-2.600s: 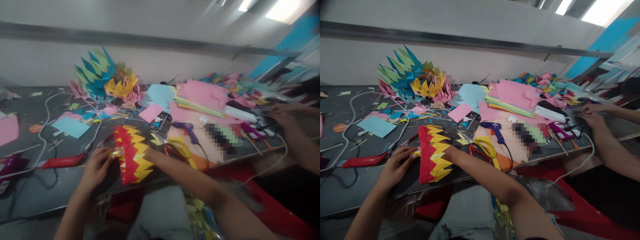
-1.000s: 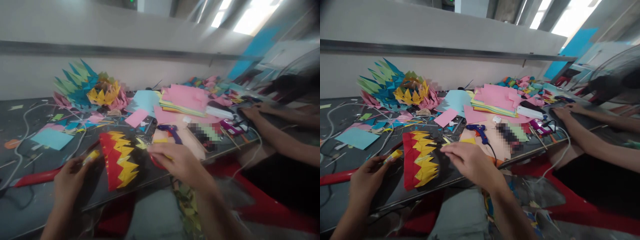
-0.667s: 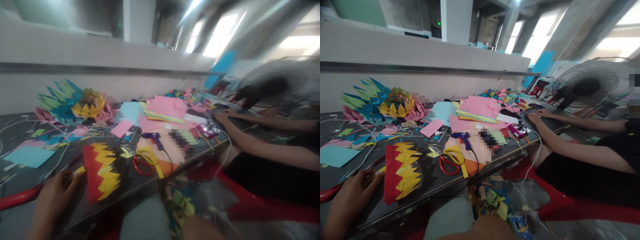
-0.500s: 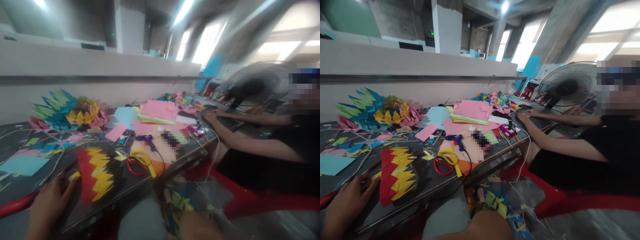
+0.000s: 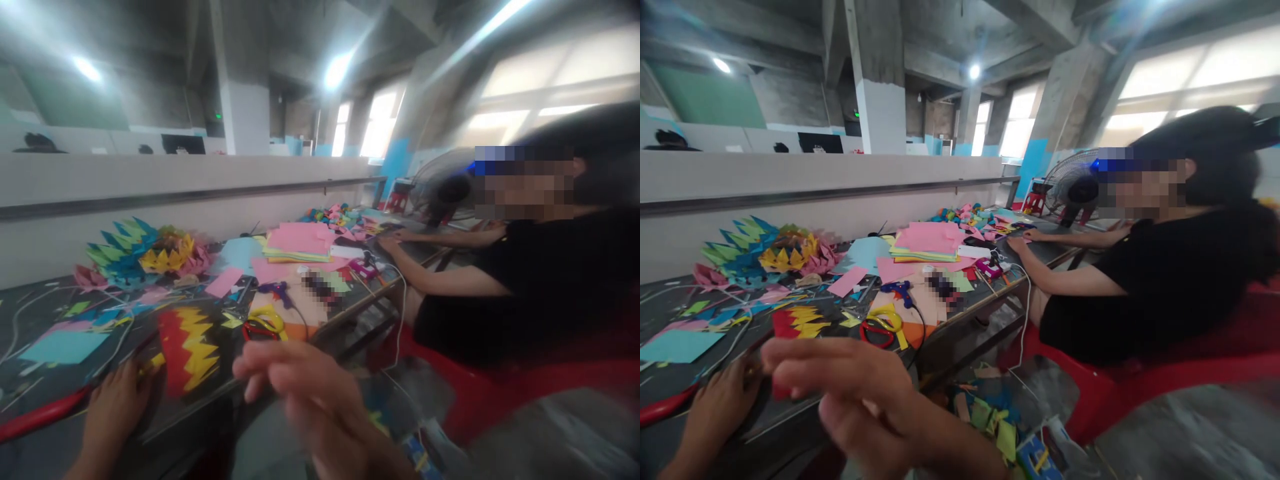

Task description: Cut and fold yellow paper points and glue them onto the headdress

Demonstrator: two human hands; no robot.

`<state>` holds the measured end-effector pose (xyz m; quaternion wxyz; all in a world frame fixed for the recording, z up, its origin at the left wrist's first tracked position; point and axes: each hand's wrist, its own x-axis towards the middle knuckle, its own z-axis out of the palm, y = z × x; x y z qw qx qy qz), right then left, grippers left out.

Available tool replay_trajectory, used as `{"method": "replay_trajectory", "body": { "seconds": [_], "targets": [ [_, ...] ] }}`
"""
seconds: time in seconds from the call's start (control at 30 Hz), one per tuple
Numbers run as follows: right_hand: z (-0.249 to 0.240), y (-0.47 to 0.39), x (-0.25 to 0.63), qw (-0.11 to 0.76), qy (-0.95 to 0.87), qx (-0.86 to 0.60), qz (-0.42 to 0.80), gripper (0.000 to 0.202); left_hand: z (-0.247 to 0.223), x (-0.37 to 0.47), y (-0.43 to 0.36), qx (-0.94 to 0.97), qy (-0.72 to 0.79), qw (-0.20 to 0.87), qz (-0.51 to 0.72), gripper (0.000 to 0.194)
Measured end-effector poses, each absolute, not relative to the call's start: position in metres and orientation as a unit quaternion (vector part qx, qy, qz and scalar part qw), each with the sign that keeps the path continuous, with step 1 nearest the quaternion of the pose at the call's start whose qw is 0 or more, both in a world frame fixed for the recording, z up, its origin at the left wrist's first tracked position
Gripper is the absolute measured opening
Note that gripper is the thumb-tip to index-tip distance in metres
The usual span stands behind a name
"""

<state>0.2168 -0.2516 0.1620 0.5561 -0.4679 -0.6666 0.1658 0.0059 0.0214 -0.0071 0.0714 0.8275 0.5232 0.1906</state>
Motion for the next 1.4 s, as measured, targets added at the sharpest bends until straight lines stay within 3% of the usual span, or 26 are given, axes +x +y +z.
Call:
{"method": "replay_trajectory", "body": {
  "seconds": [0.07,0.13,0.23,0.4,0.63,0.73,0.97,1.2,1.4],
  "targets": [
    [0.151,-0.217,0.219,0.631,-0.635,-0.399,0.198,0.036,-0.007,0.007,0.02,0.832,0.531,0.027,0.159,0.039],
    [0.128,-0.191,0.223,0.631,-0.613,-0.417,0.226,0.033,-0.01,0.007,0.022,0.841,0.522,-0.014,0.144,0.039],
    [0.083,-0.177,0.233,0.596,-0.585,-0.507,0.213,0.032,-0.018,0.003,0.028,0.85,0.5,-0.037,0.162,0.039],
    [-0.005,-0.196,0.244,0.534,-0.541,-0.617,0.205,0.031,-0.016,-0.007,0.028,0.849,0.488,0.039,0.198,0.034],
    [-0.108,-0.235,0.22,0.351,-0.609,-0.642,0.305,0.035,0.029,0.005,0.021,0.835,0.547,0.032,0.043,0.031],
    [-0.107,-0.233,0.216,0.303,-0.609,-0.645,0.348,0.039,0.038,0.01,0.029,0.845,0.534,0.024,0.011,0.027],
    [-0.072,-0.208,0.215,0.279,-0.604,-0.646,0.375,0.038,0.041,0.011,0.035,0.887,0.459,-0.012,-0.053,0.027],
    [-0.073,-0.206,0.207,0.259,-0.607,-0.64,0.393,0.04,0.033,0.002,0.038,0.924,0.376,-0.035,-0.058,0.027],
    [-0.077,-0.202,0.208,0.261,-0.587,-0.655,0.397,0.039,0.027,-0.001,0.052,0.916,0.398,-0.009,-0.04,0.018]
  ]
}}
